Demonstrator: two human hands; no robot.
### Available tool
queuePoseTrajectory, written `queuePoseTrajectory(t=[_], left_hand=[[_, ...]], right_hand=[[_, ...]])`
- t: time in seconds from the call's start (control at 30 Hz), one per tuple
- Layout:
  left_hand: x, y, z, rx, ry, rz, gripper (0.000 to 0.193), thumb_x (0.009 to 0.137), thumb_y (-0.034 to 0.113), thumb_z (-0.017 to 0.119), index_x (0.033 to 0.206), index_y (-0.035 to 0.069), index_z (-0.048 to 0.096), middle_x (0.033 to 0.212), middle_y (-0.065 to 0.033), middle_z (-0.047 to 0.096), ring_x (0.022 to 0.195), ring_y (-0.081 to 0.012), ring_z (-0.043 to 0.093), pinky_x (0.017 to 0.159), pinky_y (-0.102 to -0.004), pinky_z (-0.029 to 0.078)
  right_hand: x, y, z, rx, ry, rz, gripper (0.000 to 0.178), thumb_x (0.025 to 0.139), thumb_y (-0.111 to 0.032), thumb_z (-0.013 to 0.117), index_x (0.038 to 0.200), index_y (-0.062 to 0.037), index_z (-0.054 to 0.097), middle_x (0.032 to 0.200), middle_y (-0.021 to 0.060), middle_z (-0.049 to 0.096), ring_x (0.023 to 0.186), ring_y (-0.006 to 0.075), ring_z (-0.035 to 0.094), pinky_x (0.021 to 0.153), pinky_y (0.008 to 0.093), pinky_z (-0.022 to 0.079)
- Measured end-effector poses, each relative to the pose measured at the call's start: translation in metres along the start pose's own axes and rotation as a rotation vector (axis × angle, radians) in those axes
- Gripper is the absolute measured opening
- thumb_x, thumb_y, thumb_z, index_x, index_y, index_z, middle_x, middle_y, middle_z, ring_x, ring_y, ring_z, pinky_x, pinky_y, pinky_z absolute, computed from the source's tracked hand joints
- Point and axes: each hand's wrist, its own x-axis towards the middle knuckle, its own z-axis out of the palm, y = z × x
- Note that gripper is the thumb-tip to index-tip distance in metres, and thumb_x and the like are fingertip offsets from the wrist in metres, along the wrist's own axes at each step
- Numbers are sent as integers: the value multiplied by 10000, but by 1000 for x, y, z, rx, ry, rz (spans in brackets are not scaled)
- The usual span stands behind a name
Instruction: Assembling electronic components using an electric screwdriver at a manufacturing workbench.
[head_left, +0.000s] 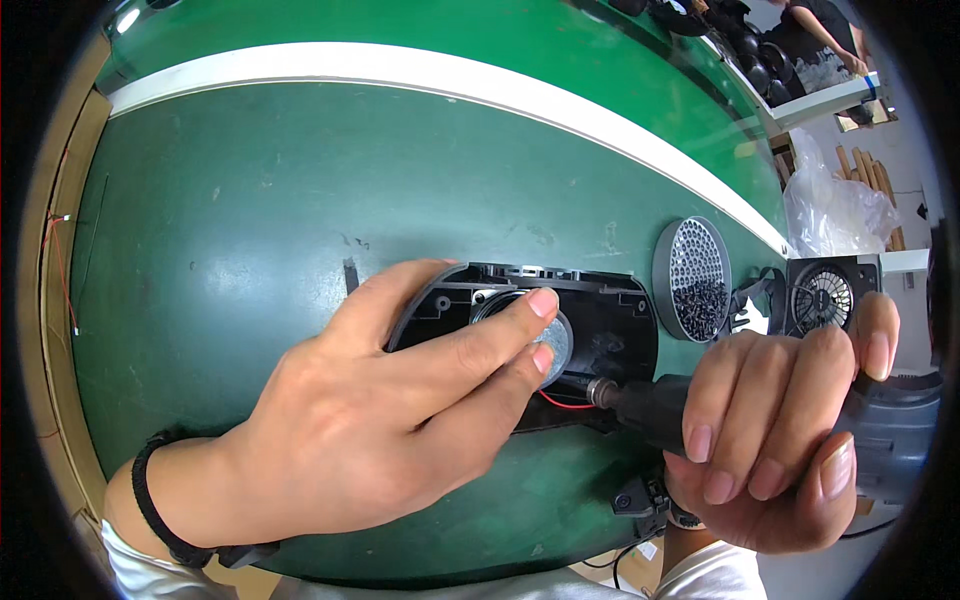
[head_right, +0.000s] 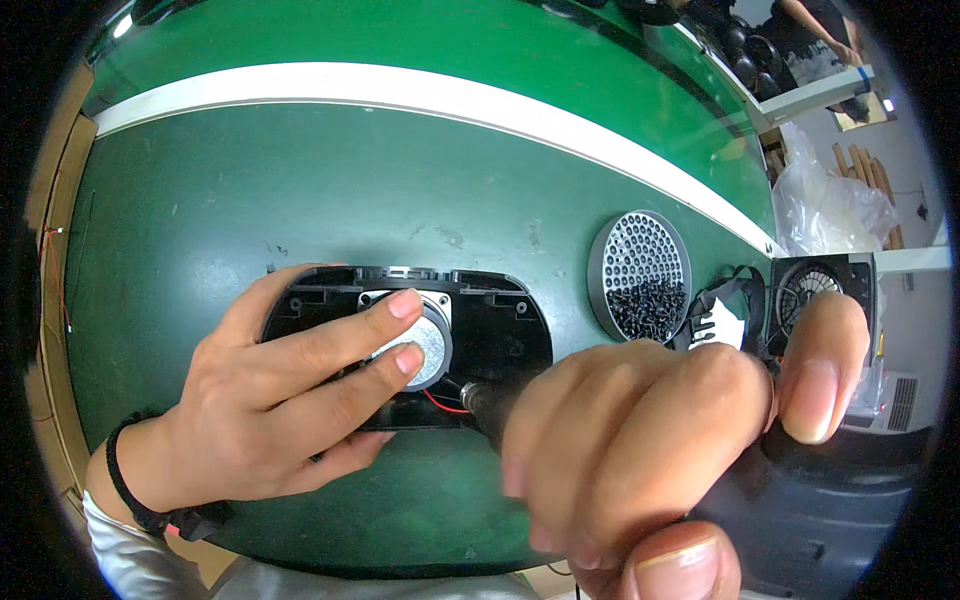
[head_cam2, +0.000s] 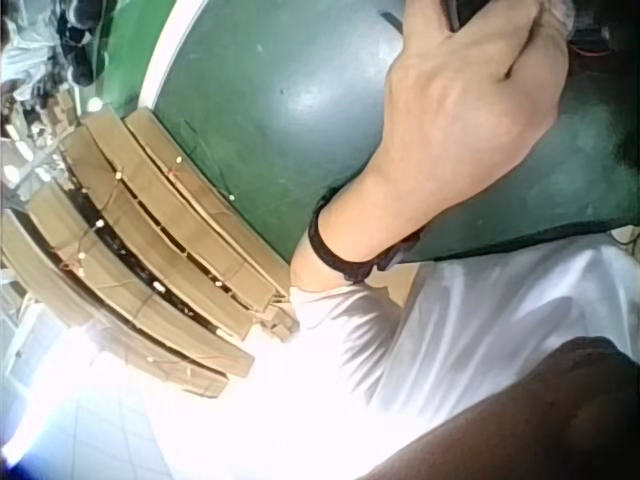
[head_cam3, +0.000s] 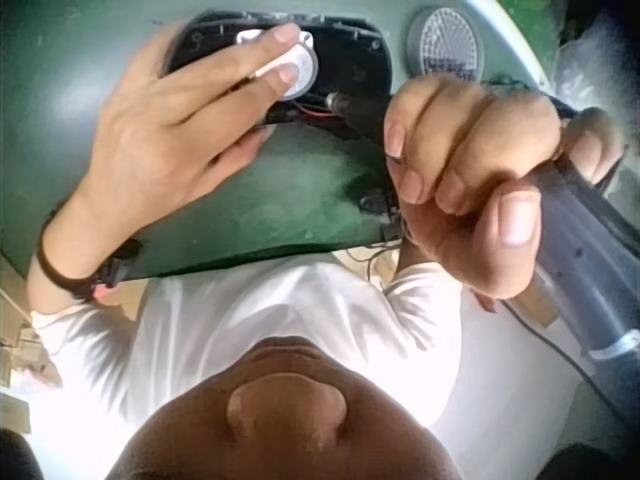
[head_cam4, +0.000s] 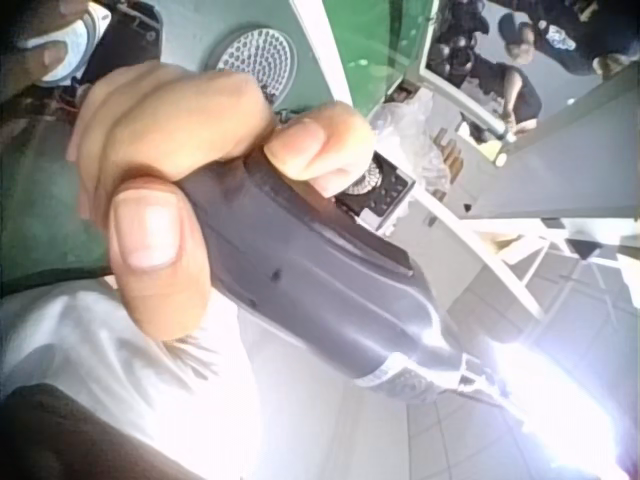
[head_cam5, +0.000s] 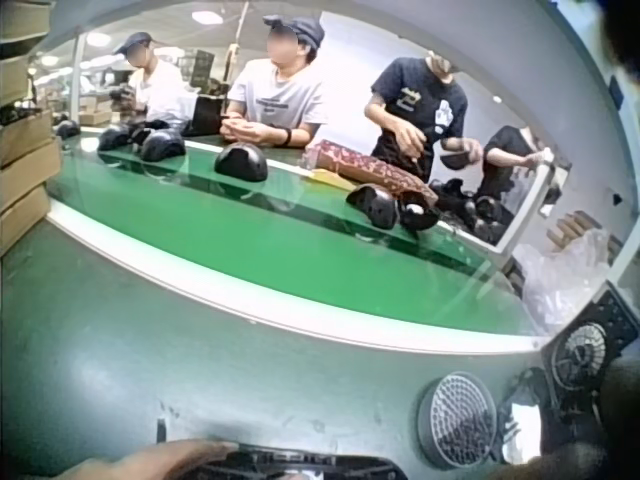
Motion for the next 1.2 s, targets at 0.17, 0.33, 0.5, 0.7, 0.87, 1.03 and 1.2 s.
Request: queuePoseTrajectory(t=[0.17, 0.33, 0.5, 0.7, 0.87, 1.03, 1.2], left_hand=[[-4, 1, -2, -4, -24, -39, 574, 570, 145, 825, 1119, 18, 719, 1300, -173, 665, 1066, -296, 693, 969, -521, 523], [-1, 3, 1, -23, -32, -32, 567, 576, 136, 823, 1120, 18, 715, 1301, -175, 665, 1064, -291, 694, 968, -521, 522], [0, 3, 2, -11, -16, -28, 542, 579, 132, 824, 1098, 17, 719, 1298, -172, 667, 1069, -287, 691, 974, -523, 516], [1, 3, -4, 58, -27, 27, 508, 601, 112, 820, 1091, 17, 723, 1297, -171, 668, 1070, -294, 688, 957, -516, 512], [9, 4, -8, 13, -43, 43, 489, 626, 112, 826, 1099, 32, 729, 1296, -168, 668, 1062, -312, 687, 953, -515, 511], [9, 4, -7, 15, -72, -2, 458, 658, 123, 826, 1107, 79, 744, 1287, -165, 671, 1069, -368, 679, 1039, -556, 483], [7, 5, -13, 53, -114, 12, 433, 677, 138, 817, 1099, 72, 748, 1290, -170, 670, 1084, -367, 682, 1064, -584, 455]], right_hand=[[-3, 8, 4, 20, 17, 2, 381, 943, -132, 605, 1171, -67, 307, 608, -10, 505, 447, 115, 528, 528, 274, 502], [-1, 0, 0, -9, -15, 5, 360, 934, -116, 604, 1139, -87, 309, 603, -9, 513, 425, 117, 517, 516, 278, 510], [0, 1, 2, -2, -26, 55, 377, 913, -111, 620, 1115, -117, 301, 596, -13, 513, 403, 120, 501, 502, 287, 513], [-3, 3, 11, -13, -15, 130, 441, 896, -135, 668, 1140, -152, 300, 608, -14, 522, 413, 134, 501, 515, 312, 501], [11, -35, -19, -19, 7, -210, 315, 930, -124, 594, 1108, -38, 349, 652, -20, 476, 501, 102, 507, 583, 266, 474], [28, -56, -59, -30, 158, -218, 194, 949, -124, 560, 1073, -9, 465, 749, 8, 425, 639, 91, 482, 687, 283, 400], [48, -11, -95, -317, 366, -177, 207, 934, -133, 588, 1097, -67, 480, 750, 28, 496, 610, 142, 501, 671, 340, 460]])
